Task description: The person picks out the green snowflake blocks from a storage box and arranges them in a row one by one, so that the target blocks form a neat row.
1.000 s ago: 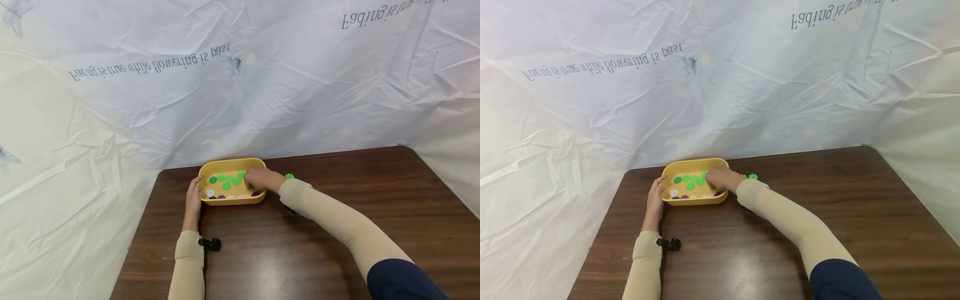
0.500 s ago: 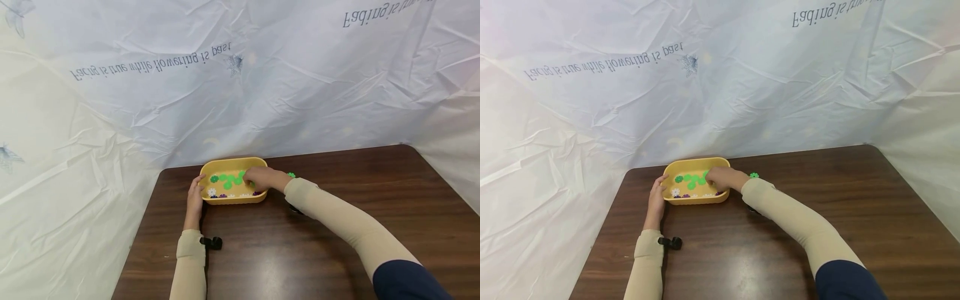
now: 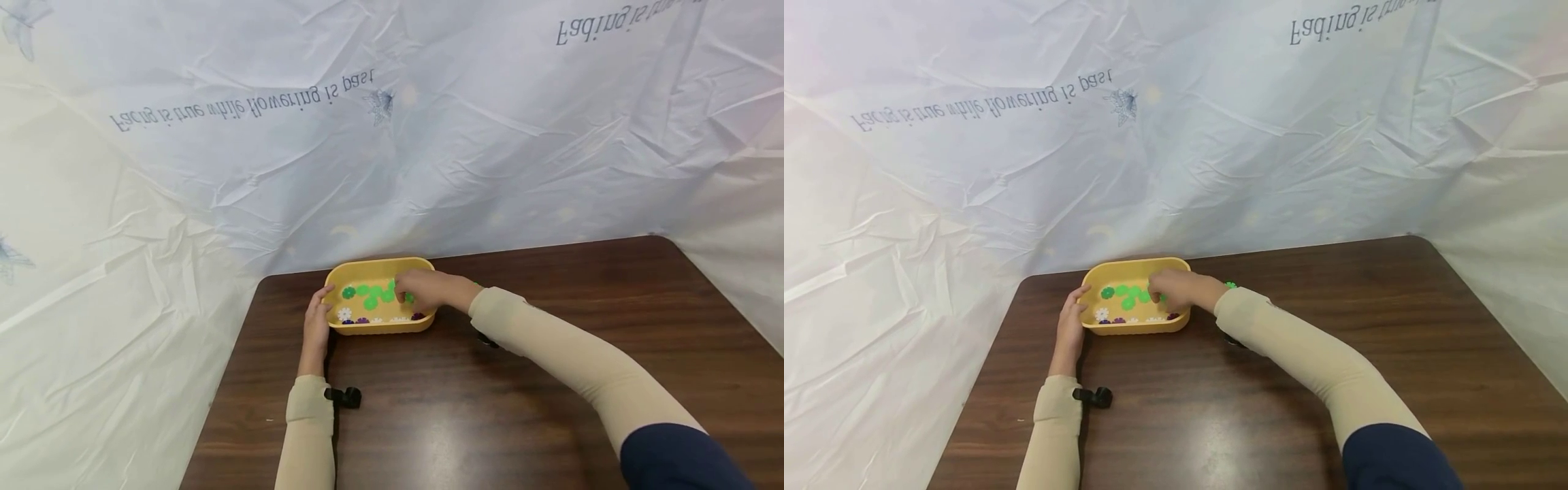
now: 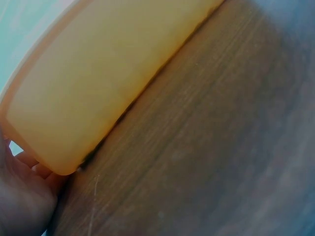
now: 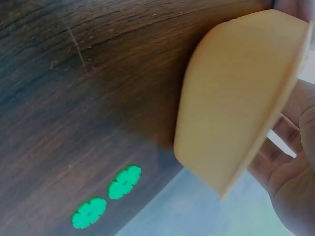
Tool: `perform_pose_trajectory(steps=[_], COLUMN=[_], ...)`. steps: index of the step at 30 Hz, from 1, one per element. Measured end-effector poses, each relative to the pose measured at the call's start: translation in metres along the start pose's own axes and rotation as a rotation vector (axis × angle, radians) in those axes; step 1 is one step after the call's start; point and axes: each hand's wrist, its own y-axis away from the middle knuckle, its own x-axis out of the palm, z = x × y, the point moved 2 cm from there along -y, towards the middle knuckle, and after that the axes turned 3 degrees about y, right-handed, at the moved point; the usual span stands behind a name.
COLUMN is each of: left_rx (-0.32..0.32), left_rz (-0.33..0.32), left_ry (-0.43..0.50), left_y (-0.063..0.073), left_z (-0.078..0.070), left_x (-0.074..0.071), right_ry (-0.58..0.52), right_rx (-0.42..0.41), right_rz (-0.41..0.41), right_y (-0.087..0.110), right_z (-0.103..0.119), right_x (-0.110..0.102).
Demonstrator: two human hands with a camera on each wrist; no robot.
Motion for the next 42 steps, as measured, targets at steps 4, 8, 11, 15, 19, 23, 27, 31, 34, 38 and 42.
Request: perform_pose_trajectory(steps=[4,8,11,15,19,23,27,31,34,38,42], left_rx=[-0.003,-0.004,-0.006,-0.014,-0.015,-0.014,-0.021,-0.015,-0.005,-0.009,-0.024], left_rz=[-0.007,-0.001,0.002,-0.001,-0.002,0.000,-0.014,-0.025,-0.026,-0.026,-0.021], left_ry=[0.005,0.009,0.014,0.010,0.008,0.007,0.006,-0.008,-0.017,-0.011,-0.015], left_y=[0.000,-0.001,-0.001,-0.001,-0.001,-0.001,-0.001,-0.001,0.000,0.000,0.001], left_z=[0.001,0.003,0.004,0.004,0.004,0.003,0.002,0.000,-0.001,-0.002,-0.001], left_x=[0.000,0.001,0.001,0.000,0.000,0.000,0.002,0.001,0.001,0.001,0.001], right_ry=[-0.003,-0.015,-0.014,-0.004,-0.019,-0.037,-0.050,-0.061,-0.054,-0.049,-0.050], right_rx=[-0.002,0.007,0.012,0.012,0.004,0.011,0.040,0.080,0.100,0.120,0.145], right_rz=[0.019,0.007,-0.026,-0.064,-0.101,-0.124,-0.119,-0.112,-0.111,-0.105,-0.099], right_y=[0.006,0.015,0.023,0.031,0.038,0.049,0.060,0.071,0.080,0.089,0.099], right_z=[0.003,-0.002,-0.007,-0.015,-0.019,-0.023,-0.031,-0.041,-0.049,-0.061,-0.070], right_x=[-0.008,-0.014,-0.018,-0.021,-0.027,-0.033,-0.036,-0.034,-0.029,-0.020,-0.013])
